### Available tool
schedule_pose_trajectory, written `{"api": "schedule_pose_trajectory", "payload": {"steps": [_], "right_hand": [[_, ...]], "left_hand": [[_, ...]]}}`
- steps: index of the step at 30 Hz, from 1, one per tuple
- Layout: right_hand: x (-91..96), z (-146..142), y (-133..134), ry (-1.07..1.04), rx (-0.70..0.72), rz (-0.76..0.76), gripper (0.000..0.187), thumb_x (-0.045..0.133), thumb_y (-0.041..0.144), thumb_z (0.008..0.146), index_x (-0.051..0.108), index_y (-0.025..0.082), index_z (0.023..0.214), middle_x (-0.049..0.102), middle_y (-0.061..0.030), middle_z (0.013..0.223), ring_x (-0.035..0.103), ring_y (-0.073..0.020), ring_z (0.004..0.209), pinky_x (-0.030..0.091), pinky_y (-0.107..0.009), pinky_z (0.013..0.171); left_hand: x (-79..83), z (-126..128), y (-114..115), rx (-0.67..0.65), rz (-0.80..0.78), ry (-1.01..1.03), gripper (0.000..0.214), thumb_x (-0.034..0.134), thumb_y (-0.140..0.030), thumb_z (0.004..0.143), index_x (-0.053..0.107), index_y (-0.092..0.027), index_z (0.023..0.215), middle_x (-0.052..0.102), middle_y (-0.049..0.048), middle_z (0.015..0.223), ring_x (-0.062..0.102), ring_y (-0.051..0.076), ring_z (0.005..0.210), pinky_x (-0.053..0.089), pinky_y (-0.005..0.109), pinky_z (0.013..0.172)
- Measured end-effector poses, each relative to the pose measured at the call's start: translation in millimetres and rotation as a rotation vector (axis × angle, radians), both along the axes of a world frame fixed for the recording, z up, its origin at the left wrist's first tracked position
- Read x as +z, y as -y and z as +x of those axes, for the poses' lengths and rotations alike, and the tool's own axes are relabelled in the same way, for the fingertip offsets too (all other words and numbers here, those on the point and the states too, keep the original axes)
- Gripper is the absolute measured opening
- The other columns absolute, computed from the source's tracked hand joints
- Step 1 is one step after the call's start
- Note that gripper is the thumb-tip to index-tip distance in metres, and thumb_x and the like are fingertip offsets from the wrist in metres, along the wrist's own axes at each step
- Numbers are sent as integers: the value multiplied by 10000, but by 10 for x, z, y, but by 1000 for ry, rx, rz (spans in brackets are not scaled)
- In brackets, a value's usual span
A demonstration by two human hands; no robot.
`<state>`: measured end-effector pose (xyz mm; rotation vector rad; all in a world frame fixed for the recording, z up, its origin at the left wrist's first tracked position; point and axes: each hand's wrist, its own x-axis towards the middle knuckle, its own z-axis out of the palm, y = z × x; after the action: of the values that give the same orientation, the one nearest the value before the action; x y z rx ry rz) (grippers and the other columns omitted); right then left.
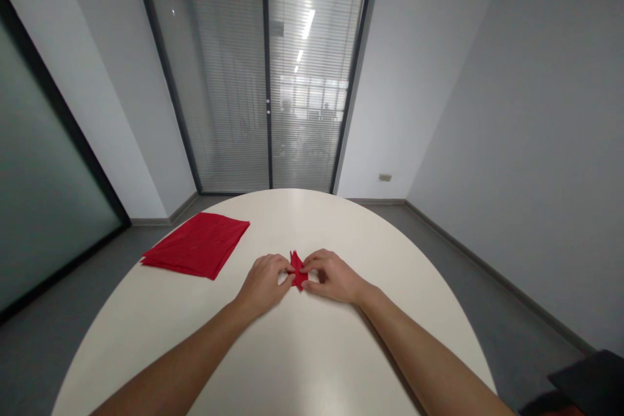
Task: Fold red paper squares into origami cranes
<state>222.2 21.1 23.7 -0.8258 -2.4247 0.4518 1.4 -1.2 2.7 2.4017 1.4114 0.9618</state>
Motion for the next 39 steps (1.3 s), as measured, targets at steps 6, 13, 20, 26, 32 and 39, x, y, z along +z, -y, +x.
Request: {"api": "schedule_pose_trajectory", "payload": {"steps": [6,13,20,26,32,39], "right_hand": [[62,24,11,109,52,106,328,749,357,808,735,229,1110,717,-82,1065,622,-242,1007,428,-380,945],[33,54,-49,180,78,154,268,582,167,905,706,239,1131,734,-67,1065,624,-226,1059,404,-381,994],[76,23,34,187,-2,189,388,660,250,814,683,217,1200,690,-86,1150,583,-264,1087,408,-400,973],[76,-92,87,251,-83,212,267,646,354,892,707,211,1109,704,-95,1022,580,-246,994,400,-371,881],[36,-28,12,311,-95,238,227,571,177,906,707,202,1087,742,-92,983,604,-234,932,399,-353,841],[-48,20,-67,318,-87,263,333,498,176,977,617,192,1289,743,-118,1021,634,-231,933,429,-349,850]], "left_hand": [[22,-30,18,-49,-3,-59,180,624,-119,809,706,-228,926,703,40,981,627,235,971,458,376,911],[80,-26,62,-68,12,-88,259,618,-112,777,700,-237,989,683,60,1040,607,253,1022,460,421,958],[1,-39,39,-129,54,-95,355,580,-92,799,712,-269,1076,665,59,1250,557,263,1217,394,472,1091],[-16,-32,13,-145,83,-95,380,527,-69,826,713,-267,1092,717,47,1157,585,255,1176,396,484,1093],[17,-16,33,-129,76,-107,379,517,-69,837,681,-251,1127,715,57,1118,574,264,1177,413,464,1072],[-75,-26,-20,-99,54,-12,417,555,-74,821,633,-240,1195,676,62,1208,606,237,1142,438,430,1063]]}}
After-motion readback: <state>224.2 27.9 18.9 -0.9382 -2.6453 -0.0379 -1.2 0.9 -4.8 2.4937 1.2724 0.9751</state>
